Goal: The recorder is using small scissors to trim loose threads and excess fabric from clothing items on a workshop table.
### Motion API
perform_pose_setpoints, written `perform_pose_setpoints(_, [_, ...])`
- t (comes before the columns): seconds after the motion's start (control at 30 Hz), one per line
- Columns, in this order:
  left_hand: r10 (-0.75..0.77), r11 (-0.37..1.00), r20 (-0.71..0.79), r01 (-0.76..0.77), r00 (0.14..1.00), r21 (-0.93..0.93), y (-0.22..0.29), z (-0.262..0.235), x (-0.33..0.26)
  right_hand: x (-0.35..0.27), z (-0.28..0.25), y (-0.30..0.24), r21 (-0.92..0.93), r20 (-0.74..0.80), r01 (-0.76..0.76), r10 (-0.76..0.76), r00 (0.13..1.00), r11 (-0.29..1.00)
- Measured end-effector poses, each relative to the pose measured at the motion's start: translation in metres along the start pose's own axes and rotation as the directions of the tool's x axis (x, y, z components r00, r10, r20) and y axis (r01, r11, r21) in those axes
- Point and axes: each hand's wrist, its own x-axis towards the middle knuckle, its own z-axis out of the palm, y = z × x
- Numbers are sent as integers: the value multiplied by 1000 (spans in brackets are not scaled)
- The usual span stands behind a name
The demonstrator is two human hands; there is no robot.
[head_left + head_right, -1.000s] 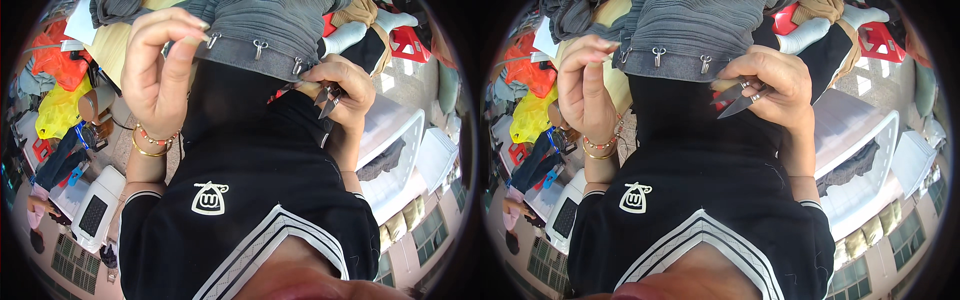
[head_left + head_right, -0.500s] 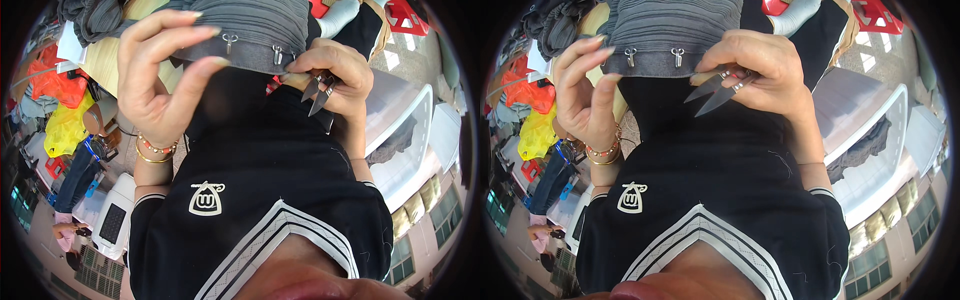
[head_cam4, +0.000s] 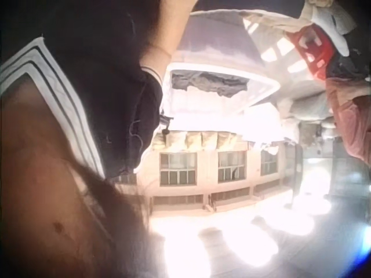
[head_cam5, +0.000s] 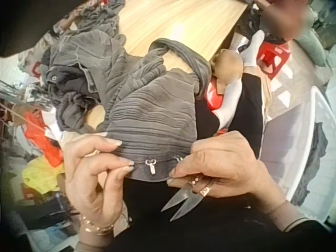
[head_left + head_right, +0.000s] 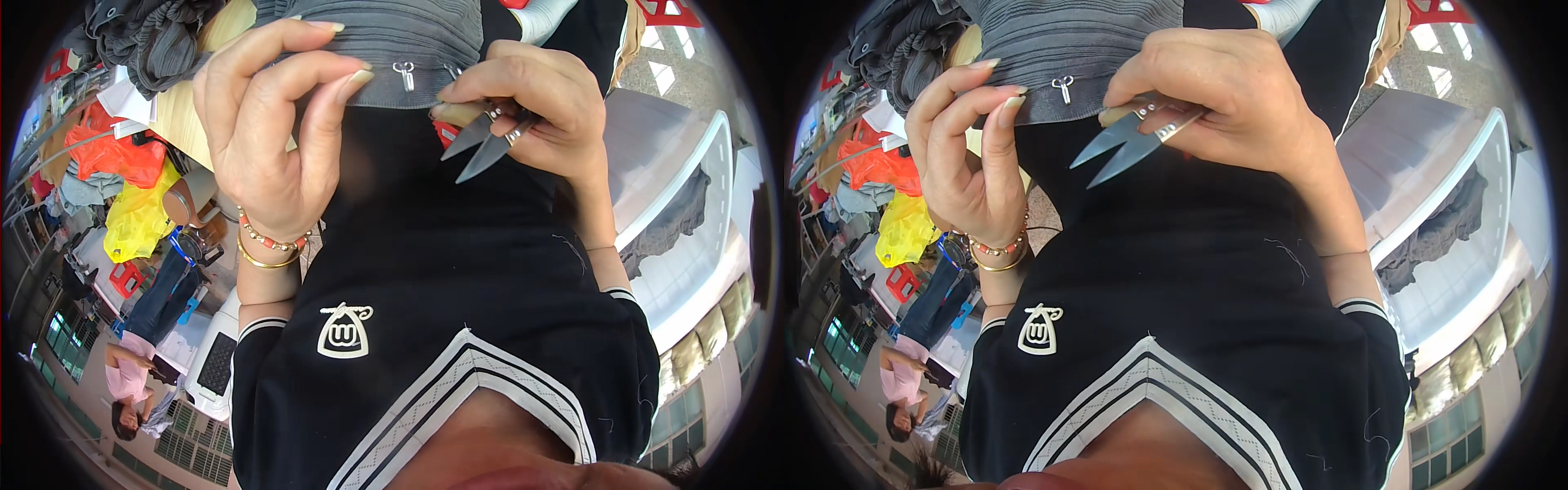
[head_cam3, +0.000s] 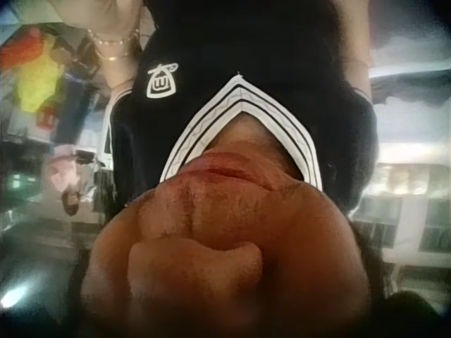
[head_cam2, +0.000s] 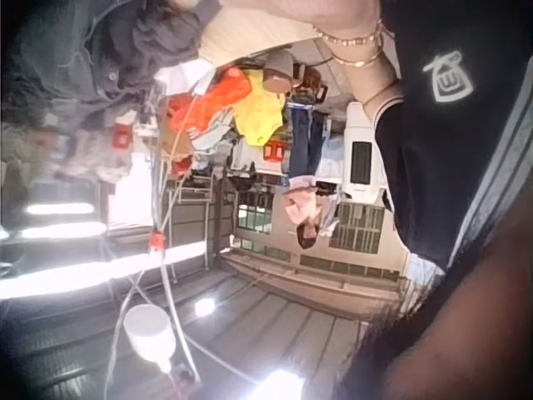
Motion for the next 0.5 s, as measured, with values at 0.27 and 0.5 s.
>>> perform_pose_setpoints(0.27, [-42, 984, -89, 26, 995, -176, -1, 7, -1, 6, -11, -3, 63, -25, -137, 139, 990, 988])
perform_pose_setpoints(0.5, [-59, 978, -101, 37, 993, -204, 1, 11, 1, 13, -2, -10, 75, -85, -187, 193, 977, 979])
